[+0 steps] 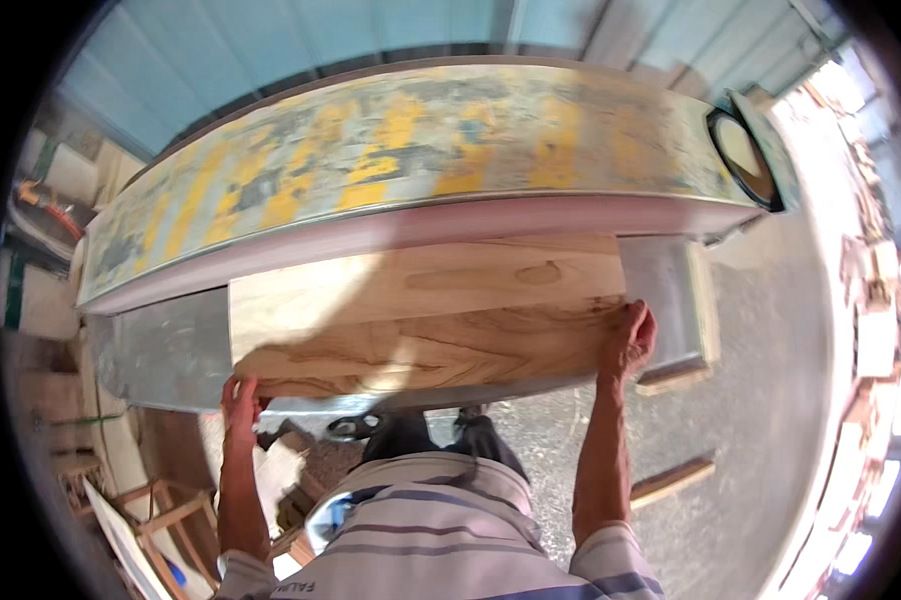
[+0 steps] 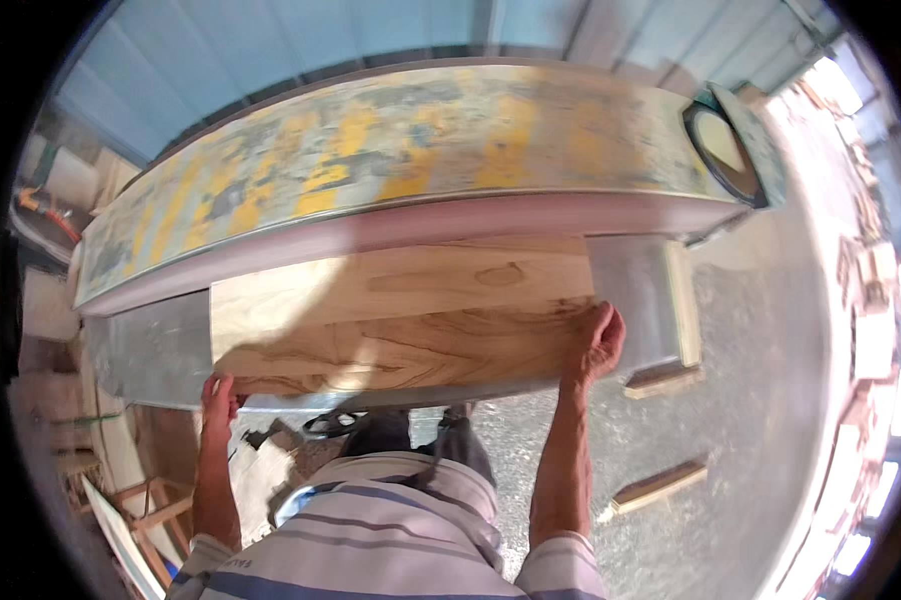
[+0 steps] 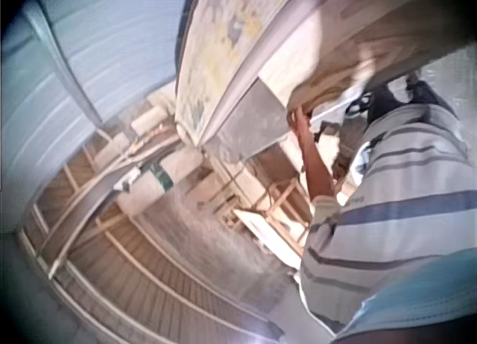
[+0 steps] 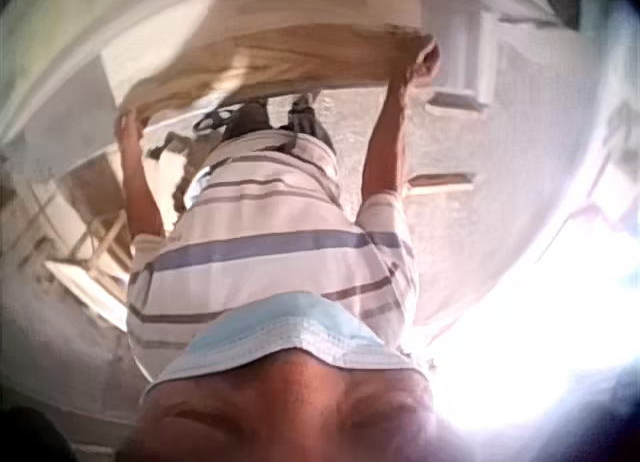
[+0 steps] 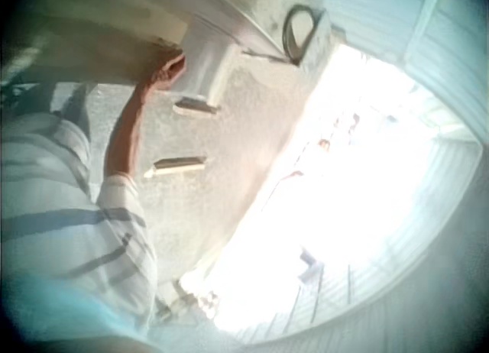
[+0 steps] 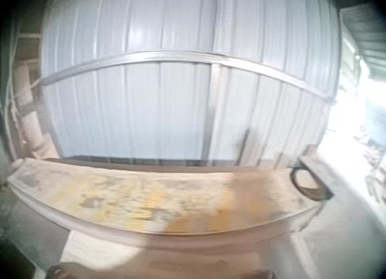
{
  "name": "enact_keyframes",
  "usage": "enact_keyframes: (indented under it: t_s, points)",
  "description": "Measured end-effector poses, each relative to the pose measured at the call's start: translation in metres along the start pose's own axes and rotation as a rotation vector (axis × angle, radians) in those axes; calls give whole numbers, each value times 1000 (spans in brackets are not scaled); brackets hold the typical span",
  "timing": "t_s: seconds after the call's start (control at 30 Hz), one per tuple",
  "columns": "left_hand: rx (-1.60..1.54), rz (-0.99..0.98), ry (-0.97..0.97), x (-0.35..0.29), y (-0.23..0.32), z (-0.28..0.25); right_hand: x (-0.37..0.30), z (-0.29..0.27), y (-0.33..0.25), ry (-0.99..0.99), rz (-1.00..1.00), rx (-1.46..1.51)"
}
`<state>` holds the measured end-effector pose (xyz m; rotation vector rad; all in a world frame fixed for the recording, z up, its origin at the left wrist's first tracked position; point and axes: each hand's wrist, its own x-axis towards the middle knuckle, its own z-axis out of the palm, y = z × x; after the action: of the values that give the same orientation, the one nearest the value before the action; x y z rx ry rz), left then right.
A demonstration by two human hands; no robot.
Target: The person uses a belt sander to smooth the surfaces and edges of a rectangular wooden panel. They repeatedly flip the panel and run it against the machine to treat different sides, then inspect the finished piece before placing it on a stack of similar panels.
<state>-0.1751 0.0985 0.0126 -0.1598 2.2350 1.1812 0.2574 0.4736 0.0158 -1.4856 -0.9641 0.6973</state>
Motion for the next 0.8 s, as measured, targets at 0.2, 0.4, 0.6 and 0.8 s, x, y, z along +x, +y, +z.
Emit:
enact_keyframes:
  t_s: [0.2,0.4,0.6,0.8]
  points:
    - [-15,-6,10,3,-6,12,25,-17,12,21,12,-128]
    - [46,22,28,23,-7,-18,-9,-2,15,-2,8,32]
    - [-201,147,-52,-10,-3,14,16,-17,29,-347,6,336]
    - [-40,27,48,-15,8,15,13,-10,0,-39,110,-140]
